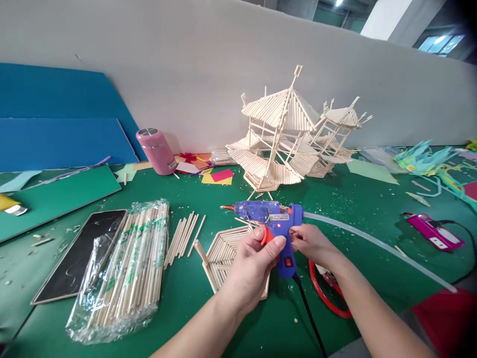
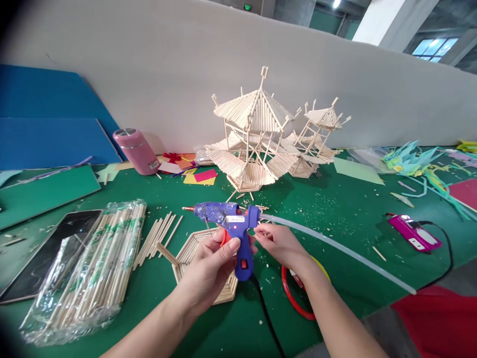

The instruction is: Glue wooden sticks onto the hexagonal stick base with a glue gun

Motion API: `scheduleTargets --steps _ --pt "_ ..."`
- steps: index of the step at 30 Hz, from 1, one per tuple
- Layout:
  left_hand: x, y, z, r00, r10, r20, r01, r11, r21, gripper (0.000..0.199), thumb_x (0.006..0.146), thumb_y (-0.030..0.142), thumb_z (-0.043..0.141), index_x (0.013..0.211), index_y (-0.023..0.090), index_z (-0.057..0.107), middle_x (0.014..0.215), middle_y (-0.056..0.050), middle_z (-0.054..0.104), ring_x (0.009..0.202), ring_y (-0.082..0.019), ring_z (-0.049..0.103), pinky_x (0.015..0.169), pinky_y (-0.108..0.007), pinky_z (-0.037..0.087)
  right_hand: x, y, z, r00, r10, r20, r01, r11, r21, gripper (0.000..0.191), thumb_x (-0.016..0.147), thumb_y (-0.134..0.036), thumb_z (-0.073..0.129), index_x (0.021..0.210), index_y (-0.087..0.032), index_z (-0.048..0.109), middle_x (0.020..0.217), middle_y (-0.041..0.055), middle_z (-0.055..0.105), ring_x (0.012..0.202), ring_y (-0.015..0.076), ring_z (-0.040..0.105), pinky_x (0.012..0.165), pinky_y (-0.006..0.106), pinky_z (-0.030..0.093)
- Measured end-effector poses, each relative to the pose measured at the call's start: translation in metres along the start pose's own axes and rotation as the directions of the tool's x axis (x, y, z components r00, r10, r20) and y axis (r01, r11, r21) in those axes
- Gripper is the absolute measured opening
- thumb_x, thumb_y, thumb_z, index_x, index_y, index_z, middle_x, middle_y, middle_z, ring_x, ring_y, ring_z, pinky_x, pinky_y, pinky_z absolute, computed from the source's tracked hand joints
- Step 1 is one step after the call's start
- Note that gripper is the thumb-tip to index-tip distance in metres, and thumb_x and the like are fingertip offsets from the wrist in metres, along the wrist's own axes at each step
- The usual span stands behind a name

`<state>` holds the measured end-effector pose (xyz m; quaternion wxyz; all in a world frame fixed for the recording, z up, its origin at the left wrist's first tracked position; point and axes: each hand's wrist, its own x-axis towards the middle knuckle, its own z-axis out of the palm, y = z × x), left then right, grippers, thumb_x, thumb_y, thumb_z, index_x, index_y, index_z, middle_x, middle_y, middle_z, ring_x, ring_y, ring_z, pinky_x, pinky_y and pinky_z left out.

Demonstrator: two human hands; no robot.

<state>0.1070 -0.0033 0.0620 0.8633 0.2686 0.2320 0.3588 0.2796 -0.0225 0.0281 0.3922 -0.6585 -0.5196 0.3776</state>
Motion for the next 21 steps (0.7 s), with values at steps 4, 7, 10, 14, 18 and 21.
scheduleTargets --steps 4,7,10,14,18,21 --pt "0.003 0.001 -0.002 1.0 0.005 -0.02 -0.006 0.999 -0.039 0.015 0.069 0.022 0.07 0.082 0.014 0.066 0.075 -0.003 0.068 0.069 -0.014 0.062 0.064 -0.022 0.045 -0.014 -0.009 -0.006 0.996 -0.032 -0.087 0.026 0.997 -0.068 0.018 0.075 -0.031 0.059 0.088 -0.023 0.067 0.087 0.0028 0.067 0.08 0.0195 0.059 0.069 0.029 0.045" --pt "0.003 -0.003 -0.003 1.0 0.007 -0.024 -0.009 0.997 -0.079 0.013 0.071 0.018 0.068 0.083 0.014 0.067 0.075 -0.003 0.068 0.073 -0.012 0.061 0.07 -0.021 0.044 -0.032 -0.023 -0.005 0.997 -0.049 -0.051 0.053 0.995 0.081 0.028 0.081 -0.038 0.053 0.102 -0.022 0.062 0.099 0.0066 0.064 0.087 0.0204 0.059 0.072 0.03 0.047" --pt "0.0 -0.009 -0.001 1.0 -0.005 0.017 0.007 0.993 -0.118 0.011 0.072 0.015 0.067 0.083 0.013 0.067 0.075 -0.002 0.067 0.071 -0.01 0.059 0.07 -0.019 0.043 -0.046 -0.033 0.01 0.99 -0.139 0.013 0.133 0.966 0.221 0.037 0.083 -0.04 0.051 0.115 -0.023 0.054 0.118 0.0081 0.055 0.101 0.0223 0.055 0.082 0.032 0.046" --pt "-0.006 -0.016 0.002 0.998 -0.047 0.043 0.053 0.989 -0.14 0.008 0.073 0.019 0.066 0.078 0.013 0.068 0.07 -0.001 0.065 0.065 -0.008 0.056 0.068 -0.019 0.043 -0.054 -0.035 0.034 0.988 -0.154 0.015 0.142 0.938 0.317 0.029 0.085 -0.033 0.051 0.113 -0.026 0.052 0.114 0.0049 0.058 0.102 0.0202 0.055 0.09 0.033 0.043" --pt "-0.013 -0.016 0.005 0.998 -0.044 0.046 0.05 0.989 -0.139 0.013 0.074 0.023 0.065 0.08 0.012 0.068 0.073 -0.004 0.064 0.07 -0.011 0.056 0.074 -0.023 0.042 -0.057 -0.031 0.045 0.988 -0.142 -0.057 0.154 0.916 0.371 0.025 0.085 -0.032 0.051 0.109 -0.024 0.053 0.105 0.0042 0.062 0.095 0.0201 0.058 0.085 0.032 0.046" --pt "-0.022 -0.017 0.005 0.997 -0.041 0.069 0.048 0.993 -0.106 0.016 0.073 0.024 0.066 0.083 0.012 0.067 0.081 -0.006 0.065 0.081 -0.014 0.057 0.082 -0.025 0.041 -0.06 -0.027 0.045 0.99 -0.1 -0.099 0.132 0.905 0.404 0.023 0.084 -0.035 0.051 0.104 -0.023 0.055 0.098 0.0041 0.065 0.088 0.0205 0.06 0.075 0.03 0.049"
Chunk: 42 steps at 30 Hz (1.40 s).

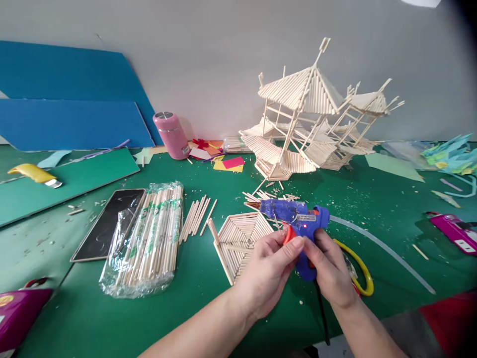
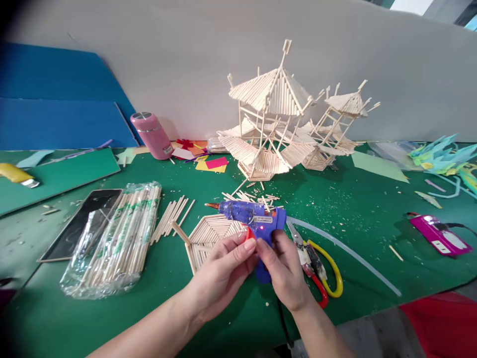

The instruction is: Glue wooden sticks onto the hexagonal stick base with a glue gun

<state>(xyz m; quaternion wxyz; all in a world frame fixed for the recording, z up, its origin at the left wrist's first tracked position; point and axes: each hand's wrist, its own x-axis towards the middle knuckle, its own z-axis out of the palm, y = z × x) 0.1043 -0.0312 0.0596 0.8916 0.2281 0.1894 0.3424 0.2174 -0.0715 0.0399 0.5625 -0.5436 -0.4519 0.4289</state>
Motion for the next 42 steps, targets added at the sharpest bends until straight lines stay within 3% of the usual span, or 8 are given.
scheduleTargets --steps 5,11,17,22,31,36,39,42 --pt "-0.038 -0.009 -0.015 0.993 0.038 -0.108 0.006 0.925 0.379 0.033 0.069 0.024 0.069 0.1 0.017 0.062 0.1 -0.009 0.062 0.099 -0.022 0.054 0.086 -0.031 0.04 -0.006 0.002 -0.01 0.996 0.051 -0.069 -0.048 0.998 0.043 0.023 0.085 -0.038 0.048 0.096 -0.021 0.057 0.081 0.0052 0.066 0.075 0.0196 0.06 0.062 0.029 0.048" --pt "-0.077 0.003 -0.062 0.933 0.325 0.154 -0.209 0.141 0.968 0.014 0.079 0.015 0.052 0.088 0.016 0.063 0.082 -0.01 0.061 0.074 -0.018 0.057 0.066 -0.028 0.045 -0.014 -0.001 -0.029 0.997 0.069 0.016 -0.068 0.996 -0.062 0.019 0.087 -0.036 0.045 0.094 -0.021 0.055 0.069 0.0021 0.061 0.06 0.0142 0.058 0.054 0.025 0.045" --pt "-0.051 0.021 -0.085 0.88 0.258 0.399 -0.177 -0.602 0.779 0.027 0.084 0.01 0.04 0.106 0.014 0.056 0.101 -0.013 0.059 0.094 -0.025 0.05 0.079 -0.04 0.039 -0.021 0.001 -0.035 0.993 0.115 -0.008 -0.115 0.983 -0.146 0.022 0.087 -0.038 0.045 0.095 -0.02 0.054 0.073 0.0023 0.061 0.06 0.0125 0.055 0.055 0.023 0.045" --pt "-0.027 0.029 -0.078 0.955 0.03 0.294 -0.156 -0.795 0.587 0.025 0.083 0.006 0.039 0.1 0.009 0.057 0.097 -0.015 0.059 0.094 -0.028 0.051 0.078 -0.043 0.039 -0.028 -0.007 -0.031 0.98 0.182 -0.085 -0.194 0.969 -0.153 0.022 0.087 -0.041 0.044 0.089 -0.02 0.053 0.065 0.0012 0.06 0.06 0.0139 0.054 0.058 0.025 0.041" --pt "-0.022 0.034 -0.082 0.95 0.046 0.308 -0.217 -0.611 0.761 0.022 0.084 0.009 0.036 0.081 0.014 0.056 0.081 -0.01 0.06 0.075 -0.023 0.054 0.069 -0.038 0.04 -0.029 -0.002 -0.04 0.968 0.215 -0.128 -0.232 0.963 -0.139 0.024 0.086 -0.043 0.044 0.086 -0.02 0.052 0.063 0.0011 0.059 0.058 0.0136 0.051 0.054 0.024 0.038" --pt "-0.022 0.034 -0.068 0.977 0.214 -0.003 -0.027 0.134 0.991 0.017 0.086 0.025 0.04 0.076 0.016 0.052 0.07 -0.005 0.058 0.059 -0.016 0.055 0.056 -0.026 0.04 -0.027 -0.002 -0.046 0.981 0.171 -0.094 -0.182 0.974 -0.134 0.025 0.087 -0.041 0.042 0.092 -0.02 0.053 0.065 0.0018 0.059 0.06 0.0138 0.051 0.054 0.024 0.04" --pt "-0.021 0.033 -0.061 0.97 0.113 -0.214 0.099 0.621 0.778 0.018 0.084 0.029 0.047 0.071 0.016 0.047 0.061 0.0 0.053 0.044 -0.008 0.045 0.046 -0.021 0.033 -0.027 -0.009 -0.041 0.975 0.198 -0.098 -0.213 0.962 -0.171 0.024 0.087 -0.043 0.042 0.089 -0.02 0.051 0.062 0.0003 0.057 0.058 0.0131 0.049 0.053 0.024 0.039" --pt "-0.02 0.03 -0.059 0.951 0.034 -0.307 0.124 0.868 0.481 0.013 0.078 0.024 0.055 0.074 0.014 0.049 0.062 0.001 0.053 0.044 -0.004 0.039 0.046 -0.018 0.03 -0.028 -0.016 -0.034 0.966 0.226 -0.125 -0.25 0.941 -0.23 0.025 0.086 -0.044 0.042 0.082 -0.021 0.049 0.059 -0.0008 0.055 0.055 0.0126 0.048 0.053 0.024 0.038"
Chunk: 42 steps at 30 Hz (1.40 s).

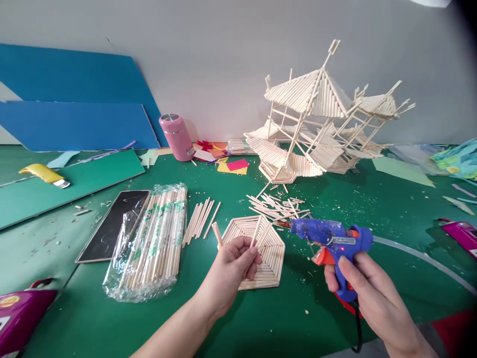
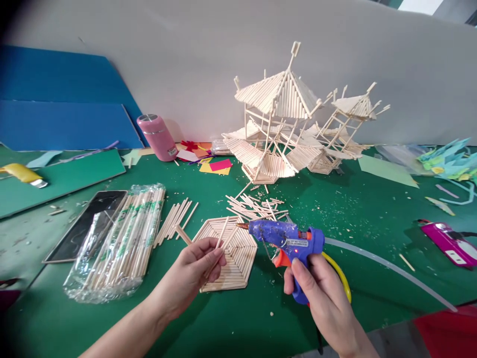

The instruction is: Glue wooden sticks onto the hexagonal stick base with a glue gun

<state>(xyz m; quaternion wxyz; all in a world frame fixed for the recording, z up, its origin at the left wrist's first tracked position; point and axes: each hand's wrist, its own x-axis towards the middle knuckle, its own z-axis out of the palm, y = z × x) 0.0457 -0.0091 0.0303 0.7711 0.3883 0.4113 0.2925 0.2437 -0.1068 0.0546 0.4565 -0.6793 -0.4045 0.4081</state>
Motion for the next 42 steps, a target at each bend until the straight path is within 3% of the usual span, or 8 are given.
scheduleTargets --steps 3,7,13,21,28,34,42 --pt "0.0 -0.004 -0.001 0.996 -0.087 0.018 0.089 0.971 -0.22 0.013 0.073 0.021 0.062 0.077 0.013 0.052 0.065 0.0 0.055 0.048 -0.004 0.042 0.051 -0.018 0.033 -0.001 -0.002 0.005 1.0 -0.004 -0.016 0.003 0.998 -0.067 0.025 0.085 -0.044 0.043 0.075 -0.021 0.047 0.058 -0.0015 0.053 0.055 0.0118 0.048 0.054 0.023 0.039" --pt "-0.001 -0.008 -0.003 0.995 -0.086 0.04 0.094 0.949 -0.302 0.013 0.071 0.019 0.065 0.077 0.012 0.055 0.066 0.0 0.054 0.049 -0.004 0.044 0.051 -0.017 0.032 0.0 -0.003 0.008 0.999 -0.035 -0.002 0.035 0.986 -0.162 0.024 0.086 -0.042 0.043 0.076 -0.021 0.049 0.056 -0.0028 0.05 0.053 0.0116 0.046 0.054 0.023 0.039" --pt "-0.002 -0.011 -0.005 0.999 -0.038 0.015 0.041 0.944 -0.328 0.01 0.072 0.017 0.064 0.075 0.012 0.056 0.064 0.001 0.053 0.048 -0.004 0.042 0.049 -0.017 0.029 0.001 -0.005 0.011 0.997 -0.077 0.008 0.077 0.968 -0.24 0.023 0.086 -0.041 0.042 0.081 -0.022 0.051 0.056 -0.0028 0.048 0.053 0.0121 0.044 0.051 0.022 0.039" --pt "-0.007 -0.01 -0.004 0.998 -0.051 0.023 0.056 0.934 -0.353 0.01 0.07 0.016 0.065 0.075 0.012 0.058 0.062 0.001 0.052 0.05 -0.005 0.042 0.052 -0.018 0.031 0.004 -0.004 0.011 0.992 -0.123 0.008 0.119 0.942 -0.313 0.028 0.087 -0.041 0.041 0.068 -0.021 0.049 0.056 -0.0013 0.049 0.054 0.0125 0.046 0.051 0.022 0.04" --pt "-0.007 -0.011 -0.005 0.997 -0.071 0.011 0.07 0.919 -0.387 0.012 0.068 0.015 0.065 0.077 0.012 0.059 0.064 0.0 0.054 0.052 -0.007 0.044 0.053 -0.019 0.032 0.004 -0.004 0.012 0.986 -0.167 -0.021 0.15 0.929 -0.337 0.028 0.086 -0.04 0.042 0.066 -0.021 0.048 0.054 -0.0006 0.049 0.051 0.013 0.046 0.047 0.023 0.041" --pt "-0.005 -0.013 -0.006 0.998 -0.064 0.015 0.065 0.919 -0.389 0.009 0.071 0.013 0.062 0.079 0.012 0.059 0.066 -0.001 0.055 0.055 -0.007 0.045 0.055 -0.018 0.034 -0.001 0.002 0.013 0.991 -0.131 0.009 0.126 0.934 -0.333 0.031 0.085 -0.043 0.044 0.062 -0.021 0.047 0.054 -0.0009 0.049 0.05 0.0121 0.046 0.045 0.022 0.039" --pt "-0.006 -0.013 -0.007 0.998 -0.068 0.016 0.068 0.912 -0.403 0.01 0.069 0.014 0.064 0.079 0.013 0.06 0.064 0.0 0.055 0.054 -0.007 0.046 0.055 -0.018 0.033 0.004 -0.001 0.012 0.978 -0.204 -0.042 0.18 0.93 -0.319 0.032 0.085 -0.041 0.044 0.061 -0.021 0.047 0.053 -0.001 0.049 0.049 0.0121 0.047 0.045 0.022 0.04"
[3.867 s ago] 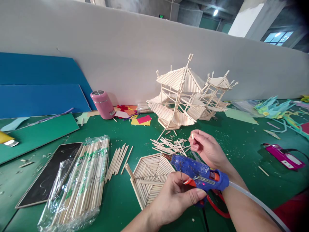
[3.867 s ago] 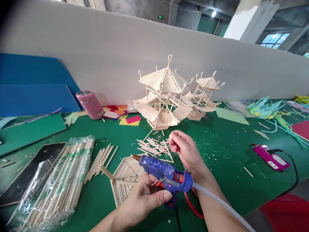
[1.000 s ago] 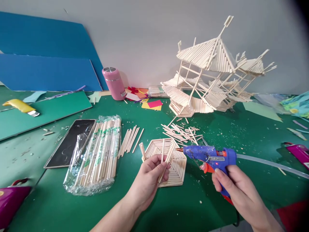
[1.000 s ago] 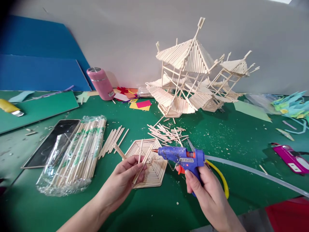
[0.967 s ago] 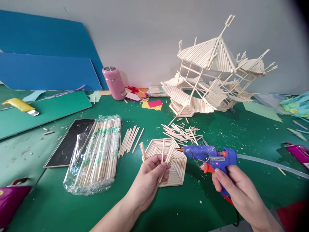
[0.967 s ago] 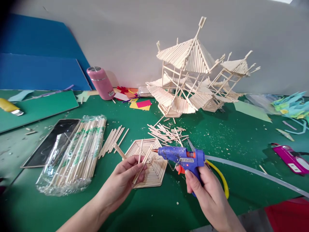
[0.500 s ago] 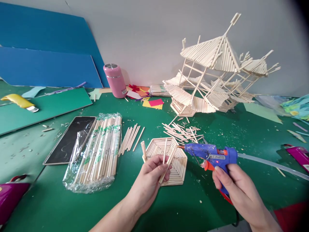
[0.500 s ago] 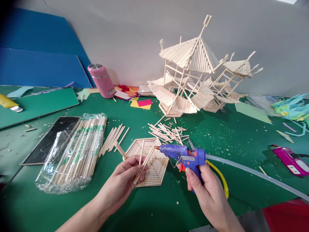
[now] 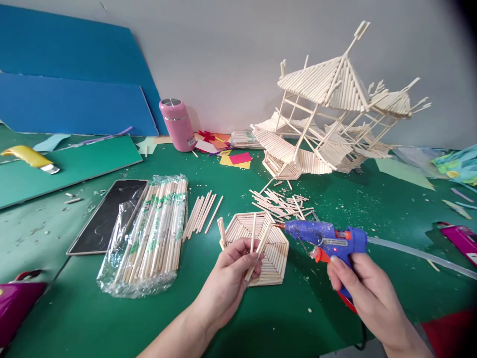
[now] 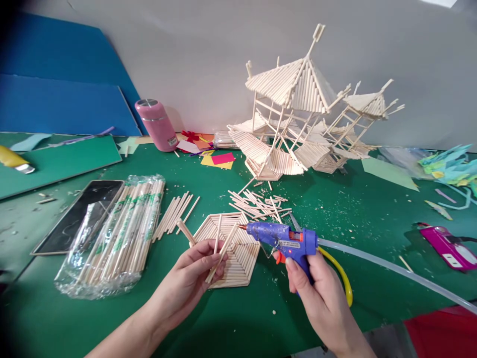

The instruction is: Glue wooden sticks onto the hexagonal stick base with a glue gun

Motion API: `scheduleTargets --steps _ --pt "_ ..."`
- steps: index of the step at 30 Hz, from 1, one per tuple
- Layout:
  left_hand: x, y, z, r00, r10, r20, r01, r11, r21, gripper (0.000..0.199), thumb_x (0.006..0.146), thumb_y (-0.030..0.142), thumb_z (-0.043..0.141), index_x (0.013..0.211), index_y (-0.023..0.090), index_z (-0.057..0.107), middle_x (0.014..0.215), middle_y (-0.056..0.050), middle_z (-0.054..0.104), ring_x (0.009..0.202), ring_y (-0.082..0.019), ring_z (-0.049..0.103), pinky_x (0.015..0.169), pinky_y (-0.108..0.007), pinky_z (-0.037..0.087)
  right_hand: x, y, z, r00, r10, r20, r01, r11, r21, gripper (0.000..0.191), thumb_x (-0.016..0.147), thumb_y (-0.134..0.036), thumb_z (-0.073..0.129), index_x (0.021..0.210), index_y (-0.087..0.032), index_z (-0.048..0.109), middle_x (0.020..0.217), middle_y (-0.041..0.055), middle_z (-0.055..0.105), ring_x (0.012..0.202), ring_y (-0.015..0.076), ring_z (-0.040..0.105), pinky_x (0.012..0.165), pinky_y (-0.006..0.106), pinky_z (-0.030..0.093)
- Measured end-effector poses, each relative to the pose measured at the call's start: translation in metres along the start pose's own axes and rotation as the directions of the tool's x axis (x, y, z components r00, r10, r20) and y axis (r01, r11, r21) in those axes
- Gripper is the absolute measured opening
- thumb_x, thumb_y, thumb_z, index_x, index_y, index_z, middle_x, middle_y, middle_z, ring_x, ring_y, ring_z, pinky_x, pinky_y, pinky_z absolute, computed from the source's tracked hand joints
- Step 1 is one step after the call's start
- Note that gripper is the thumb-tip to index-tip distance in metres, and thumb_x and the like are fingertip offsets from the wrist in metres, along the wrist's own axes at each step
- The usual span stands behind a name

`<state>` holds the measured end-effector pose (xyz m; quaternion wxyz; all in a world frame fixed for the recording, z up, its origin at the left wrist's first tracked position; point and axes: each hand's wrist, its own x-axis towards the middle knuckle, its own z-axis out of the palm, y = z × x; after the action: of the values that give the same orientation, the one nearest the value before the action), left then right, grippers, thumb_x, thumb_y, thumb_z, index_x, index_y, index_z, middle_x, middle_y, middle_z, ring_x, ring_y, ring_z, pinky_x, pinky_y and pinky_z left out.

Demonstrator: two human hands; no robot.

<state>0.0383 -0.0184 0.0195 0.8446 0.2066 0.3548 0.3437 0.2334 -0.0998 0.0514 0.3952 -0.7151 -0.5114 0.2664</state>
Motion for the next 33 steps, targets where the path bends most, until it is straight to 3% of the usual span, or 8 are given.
scheduleTargets --steps 10,14,27,33 --pt "0.001 0.002 0.0 1.0 -0.014 -0.007 0.014 0.998 -0.056 0.014 0.065 0.012 0.065 0.079 0.012 0.062 0.067 -0.001 0.057 0.055 -0.007 0.047 0.056 -0.019 0.036 -0.011 0.004 0.007 0.992 0.011 0.125 -0.008 1.0 -0.022 0.024 0.086 -0.04 0.042 0.089 -0.02 0.055 0.055 -0.0011 0.048 0.049 0.0139 0.047 0.048 0.024 0.041" --pt "0.001 0.004 0.001 1.0 -0.02 -0.025 0.018 0.997 -0.071 0.015 0.064 0.009 0.064 0.079 0.011 0.063 0.065 -0.001 0.056 0.054 -0.007 0.047 0.055 -0.019 0.036 -0.014 0.003 0.008 0.994 -0.01 0.11 0.019 0.997 -0.077 0.027 0.085 -0.04 0.043 0.1 -0.021 0.056 0.055 -0.0008 0.049 0.051 0.016 0.048 0.049 0.026 0.041" --pt "0.001 0.002 -0.003 0.999 -0.043 0.02 0.045 0.996 -0.081 0.016 0.065 0.01 0.064 0.081 0.012 0.062 0.068 -0.002 0.058 0.055 -0.008 0.05 0.056 -0.02 0.037 -0.005 -0.001 0.006 0.996 -0.083 -0.017 0.08 0.989 -0.125 0.023 0.084 -0.041 0.045 0.073 -0.022 0.052 0.051 -0.0016 0.048 0.046 0.0137 0.049 0.044 0.024 0.042" --pt "0.001 0.001 -0.004 0.999 -0.027 0.03 0.029 0.996 -0.081 0.015 0.069 0.008 0.06 0.083 0.012 0.061 0.069 -0.002 0.058 0.056 -0.008 0.05 0.057 -0.02 0.037 -0.004 0.002 0.004 0.994 -0.109 -0.006 0.106 0.975 -0.195 0.023 0.085 -0.04 0.044 0.093 -0.022 0.056 0.052 -0.0014 0.049 0.045 0.014 0.048 0.046 0.025 0.043"
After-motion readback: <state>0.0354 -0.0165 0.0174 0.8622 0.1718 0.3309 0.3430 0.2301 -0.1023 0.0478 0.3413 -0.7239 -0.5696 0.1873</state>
